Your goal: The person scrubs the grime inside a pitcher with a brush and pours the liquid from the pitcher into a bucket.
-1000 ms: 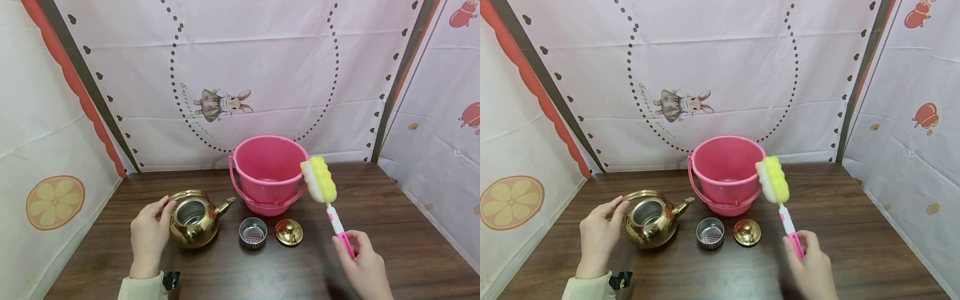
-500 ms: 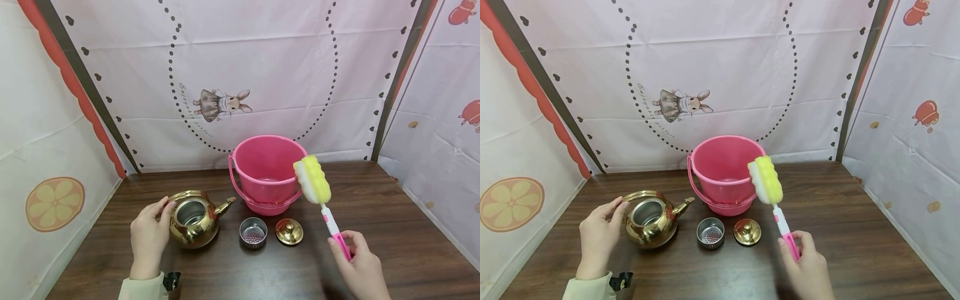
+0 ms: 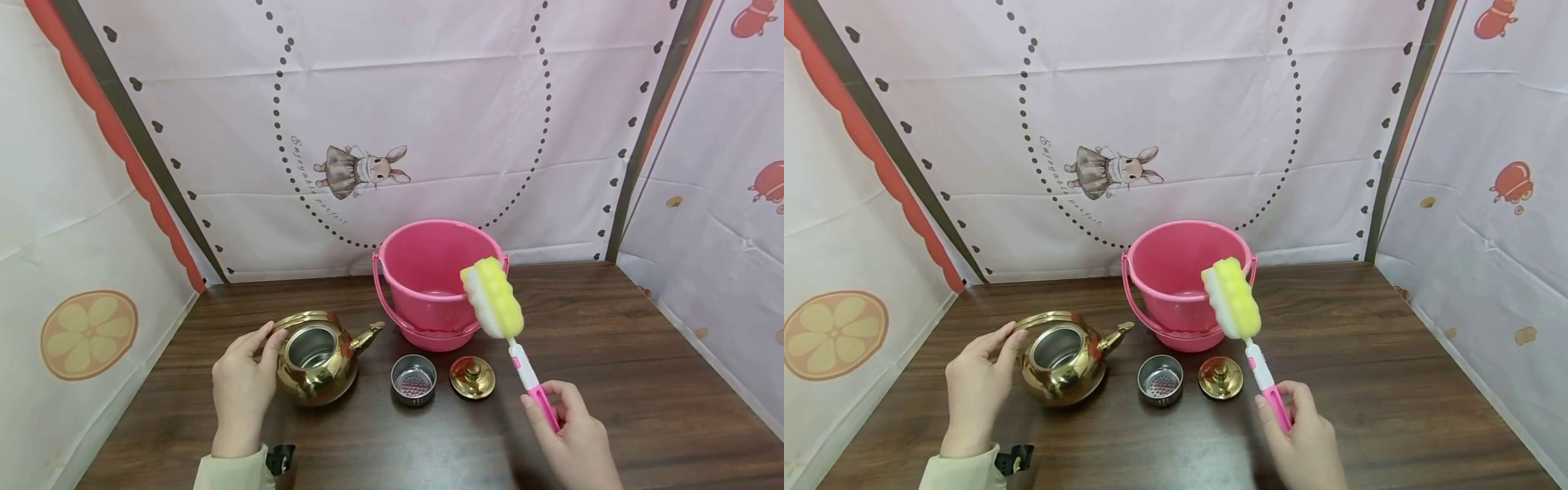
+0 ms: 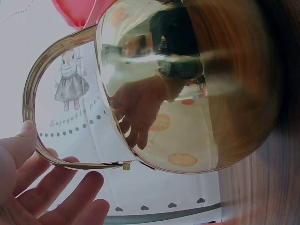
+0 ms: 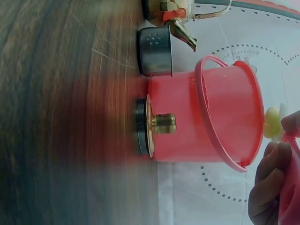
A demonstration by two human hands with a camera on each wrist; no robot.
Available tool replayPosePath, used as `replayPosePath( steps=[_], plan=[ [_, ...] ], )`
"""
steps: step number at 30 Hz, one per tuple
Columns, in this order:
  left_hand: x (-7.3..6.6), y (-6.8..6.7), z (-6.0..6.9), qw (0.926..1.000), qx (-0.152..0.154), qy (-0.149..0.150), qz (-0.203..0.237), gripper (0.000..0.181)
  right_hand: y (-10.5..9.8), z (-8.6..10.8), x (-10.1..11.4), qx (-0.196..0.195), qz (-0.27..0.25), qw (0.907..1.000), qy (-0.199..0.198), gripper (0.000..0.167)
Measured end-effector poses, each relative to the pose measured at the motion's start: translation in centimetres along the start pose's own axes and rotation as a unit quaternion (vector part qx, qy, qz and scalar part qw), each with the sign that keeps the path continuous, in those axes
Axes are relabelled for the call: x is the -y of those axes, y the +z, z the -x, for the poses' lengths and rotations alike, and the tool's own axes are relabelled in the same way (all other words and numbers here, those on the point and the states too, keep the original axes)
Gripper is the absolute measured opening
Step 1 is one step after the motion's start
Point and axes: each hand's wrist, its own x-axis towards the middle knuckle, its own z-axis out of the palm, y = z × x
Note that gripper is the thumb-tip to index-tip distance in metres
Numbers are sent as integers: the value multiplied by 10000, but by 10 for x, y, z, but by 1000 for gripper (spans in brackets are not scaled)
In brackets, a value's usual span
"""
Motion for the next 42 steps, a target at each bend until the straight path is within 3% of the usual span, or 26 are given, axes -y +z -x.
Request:
replayPosePath(
  steps=[12, 24, 42],
  plan=[
    [0, 0, 0, 10000, 45, -58, -7, 28, 5, 5, 6, -70, -178, 9997, -147, 27],
    [-1, 0, 0, 9998, 124, -167, -39, 29, 9, 10, 9, 69, -236, 9997, 9, 26],
    [0, 1, 0, 9998, 109, -124, -87, 29, 14, 15, 14, 194, -296, 9986, -390, 29]
  ],
)
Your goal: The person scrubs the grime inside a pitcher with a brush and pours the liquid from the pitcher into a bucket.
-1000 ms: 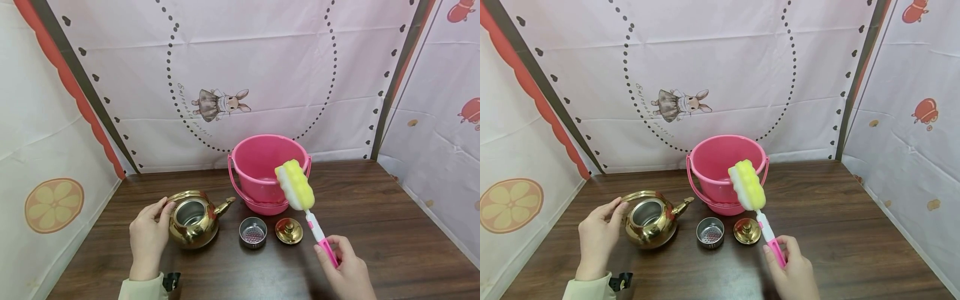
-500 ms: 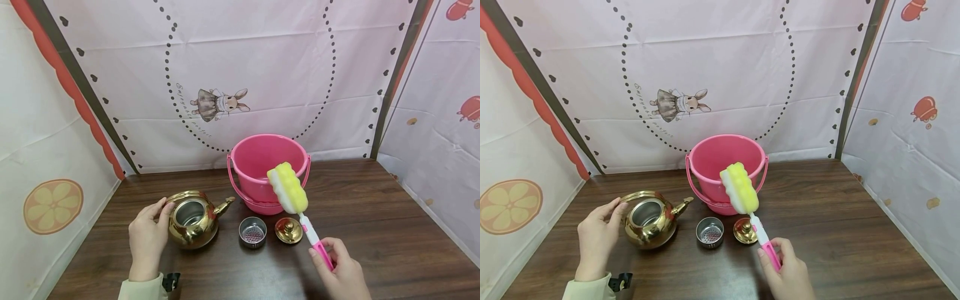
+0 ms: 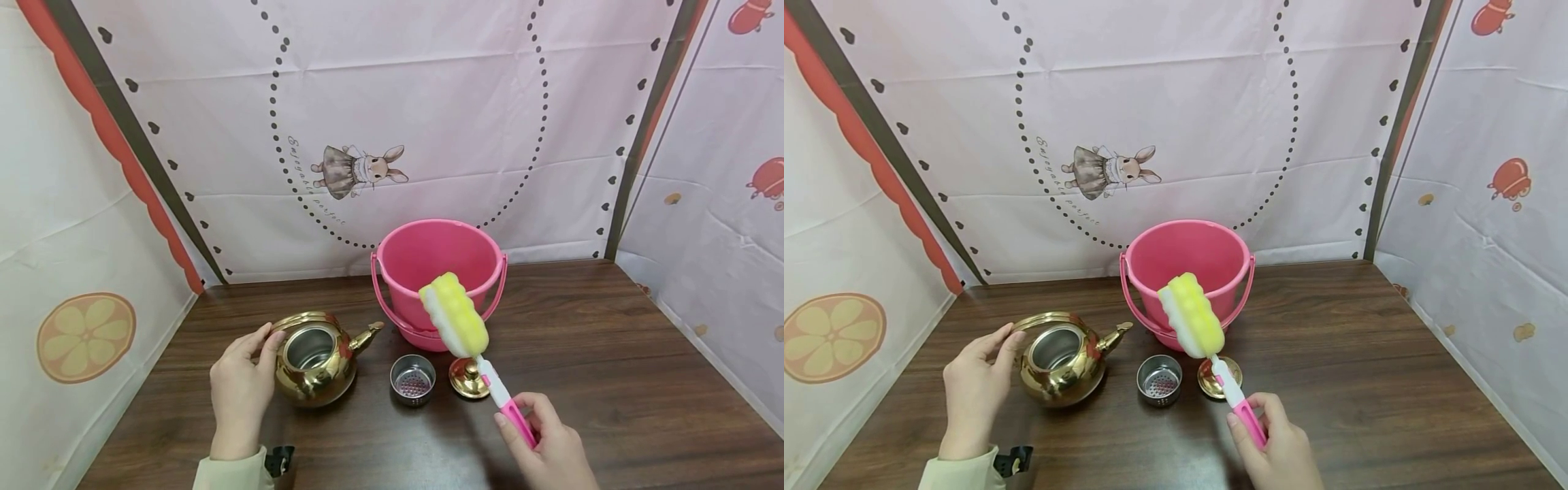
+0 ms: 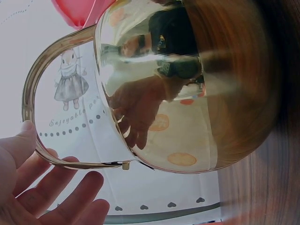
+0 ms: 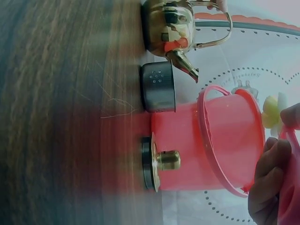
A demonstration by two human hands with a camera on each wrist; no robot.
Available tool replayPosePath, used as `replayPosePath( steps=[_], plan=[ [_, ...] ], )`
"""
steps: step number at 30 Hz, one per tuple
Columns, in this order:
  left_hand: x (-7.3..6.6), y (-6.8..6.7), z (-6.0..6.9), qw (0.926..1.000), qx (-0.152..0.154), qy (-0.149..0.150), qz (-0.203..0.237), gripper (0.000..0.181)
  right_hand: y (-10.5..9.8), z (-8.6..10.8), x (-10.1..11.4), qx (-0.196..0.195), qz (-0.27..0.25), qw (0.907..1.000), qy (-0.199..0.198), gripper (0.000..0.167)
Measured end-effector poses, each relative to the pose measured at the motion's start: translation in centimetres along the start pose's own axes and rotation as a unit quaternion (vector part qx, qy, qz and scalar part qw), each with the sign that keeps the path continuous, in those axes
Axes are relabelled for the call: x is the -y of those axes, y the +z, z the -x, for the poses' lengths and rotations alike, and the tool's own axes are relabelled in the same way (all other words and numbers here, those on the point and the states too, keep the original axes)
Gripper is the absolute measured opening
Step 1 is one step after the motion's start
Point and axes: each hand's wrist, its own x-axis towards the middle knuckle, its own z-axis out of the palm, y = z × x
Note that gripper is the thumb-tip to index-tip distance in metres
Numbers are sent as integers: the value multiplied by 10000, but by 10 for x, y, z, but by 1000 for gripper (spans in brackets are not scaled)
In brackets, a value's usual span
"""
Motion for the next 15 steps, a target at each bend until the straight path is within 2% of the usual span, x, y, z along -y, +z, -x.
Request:
replayPosePath(
  steps=[15],
  plan=[
    [-1, -1, 0, 10000, -35, 41, 32, 29, 7, 5, 0, 384, -287, 9983, -319, 32]
  ],
)
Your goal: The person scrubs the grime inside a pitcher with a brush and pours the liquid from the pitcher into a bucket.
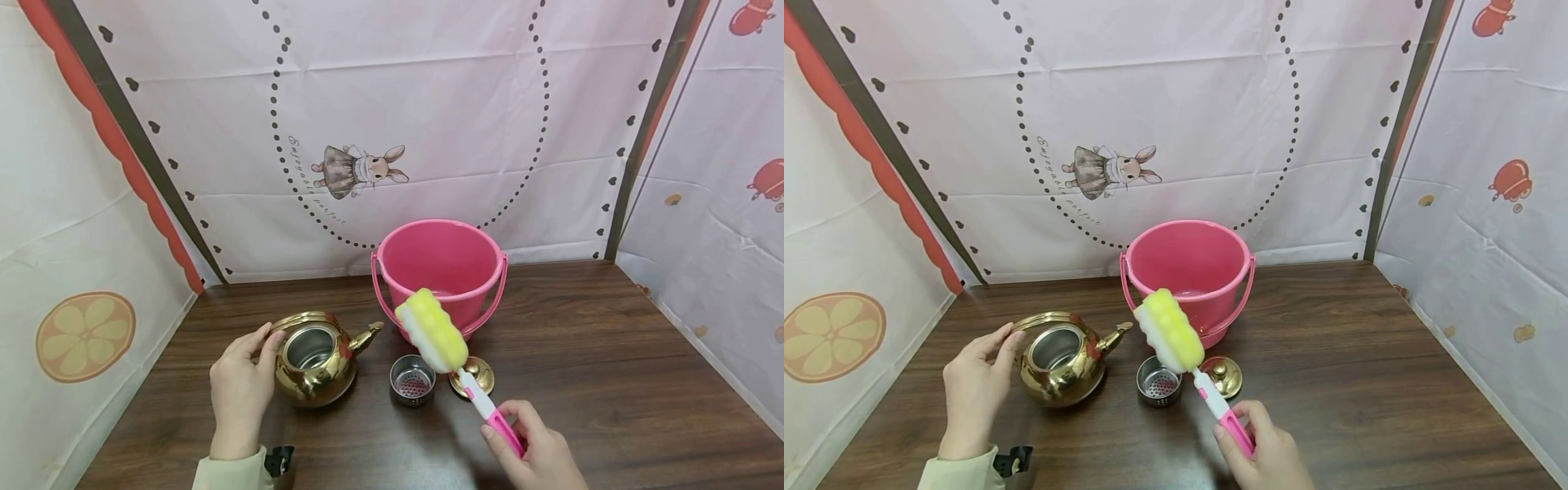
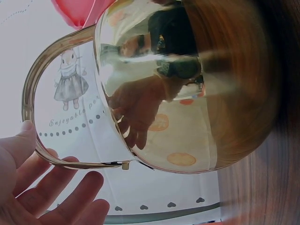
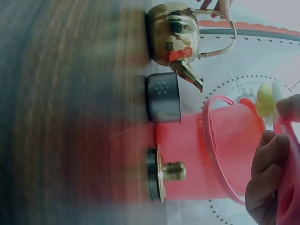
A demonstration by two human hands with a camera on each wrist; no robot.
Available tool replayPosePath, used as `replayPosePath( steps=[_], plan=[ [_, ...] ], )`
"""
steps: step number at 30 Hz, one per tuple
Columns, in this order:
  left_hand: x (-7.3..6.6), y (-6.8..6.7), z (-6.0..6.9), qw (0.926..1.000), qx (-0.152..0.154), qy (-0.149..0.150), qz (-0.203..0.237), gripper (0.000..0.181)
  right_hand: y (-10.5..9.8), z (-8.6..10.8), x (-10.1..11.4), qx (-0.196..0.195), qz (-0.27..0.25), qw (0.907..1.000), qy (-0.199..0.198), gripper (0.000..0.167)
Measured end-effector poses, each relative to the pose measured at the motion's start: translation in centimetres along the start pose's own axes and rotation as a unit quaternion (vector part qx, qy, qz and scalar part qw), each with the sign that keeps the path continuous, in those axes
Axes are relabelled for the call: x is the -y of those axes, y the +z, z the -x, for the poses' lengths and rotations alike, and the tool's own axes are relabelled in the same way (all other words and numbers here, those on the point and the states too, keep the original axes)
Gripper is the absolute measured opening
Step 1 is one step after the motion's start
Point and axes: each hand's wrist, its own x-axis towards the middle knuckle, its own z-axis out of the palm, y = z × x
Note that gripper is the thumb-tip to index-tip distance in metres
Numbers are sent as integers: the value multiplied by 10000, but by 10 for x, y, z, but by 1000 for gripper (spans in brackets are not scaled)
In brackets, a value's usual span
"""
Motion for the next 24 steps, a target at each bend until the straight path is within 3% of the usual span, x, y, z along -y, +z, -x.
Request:
replayPosePath(
  steps=[5, 16, 24],
  plan=[
    [1, 0, 0, 10000, -18, 17, -7, 29, 4, 3, 2, 152, -50, 9999, 20, 32],
    [2, 1, 1, 10000, -6, -10, -11, 29, 9, 4, -3, 218, -9, 9986, -481, 35],
    [2, 1, 0, 10000, -29, -21, -57, 28, 12, 2, -1, 427, 22, 9975, -565, 34]
  ],
)
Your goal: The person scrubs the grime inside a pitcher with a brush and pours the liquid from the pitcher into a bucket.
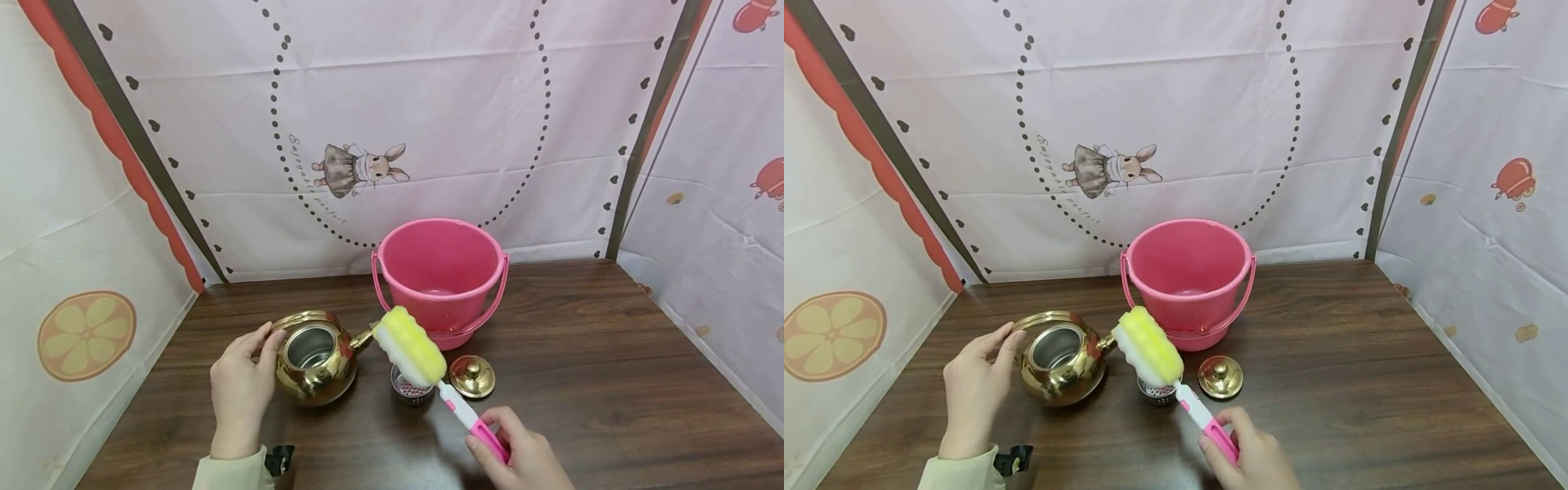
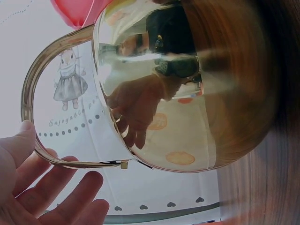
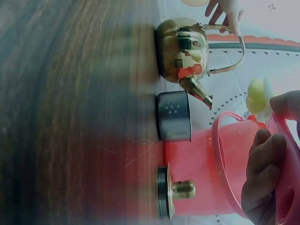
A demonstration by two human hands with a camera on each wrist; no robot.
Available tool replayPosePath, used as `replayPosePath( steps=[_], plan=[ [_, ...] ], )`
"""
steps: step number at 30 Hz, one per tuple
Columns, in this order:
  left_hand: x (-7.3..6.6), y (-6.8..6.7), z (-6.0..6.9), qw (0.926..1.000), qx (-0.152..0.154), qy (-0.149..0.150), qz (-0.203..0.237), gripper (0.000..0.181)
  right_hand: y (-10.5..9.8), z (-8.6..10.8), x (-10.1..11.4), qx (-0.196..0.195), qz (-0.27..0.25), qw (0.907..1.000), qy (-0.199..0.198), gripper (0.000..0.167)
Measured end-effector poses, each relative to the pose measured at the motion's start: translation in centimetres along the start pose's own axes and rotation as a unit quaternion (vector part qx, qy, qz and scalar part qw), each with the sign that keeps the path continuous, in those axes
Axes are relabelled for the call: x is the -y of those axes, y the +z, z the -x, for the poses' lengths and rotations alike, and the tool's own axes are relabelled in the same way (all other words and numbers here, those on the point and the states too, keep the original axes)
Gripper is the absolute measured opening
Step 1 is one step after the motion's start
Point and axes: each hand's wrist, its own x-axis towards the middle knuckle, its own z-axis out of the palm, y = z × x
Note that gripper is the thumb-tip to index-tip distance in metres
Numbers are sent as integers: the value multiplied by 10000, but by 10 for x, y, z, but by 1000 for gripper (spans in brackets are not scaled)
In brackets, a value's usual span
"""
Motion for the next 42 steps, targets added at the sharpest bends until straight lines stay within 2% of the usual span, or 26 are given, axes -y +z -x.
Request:
replayPosePath(
  steps=[5, 15, 24, 37, 42],
  plan=[
    [-1, 0, 0, 10000, -15, 9, 51, 29, 0, -3, 2, 172, 72, 9998, 79, 32],
    [-1, 0, -1, 10000, -7, 1, 94, 29, -1, -10, 1, 526, 180, 9983, -167, 29],
    [-1, 0, 0, 10000, 11, 6, 98, 29, 0, -19, 0, 688, 258, 9939, -826, 27],
    [-1, -1, -1, 9999, 11, 15, 114, 29, -1, -34, 11, 1530, 482, 9861, -423, 21],
    [-1, -1, 0, 9999, 23, 13, 102, 29, 1, -38, 16, 1613, 730, 9824, -593, 21]
  ],
)
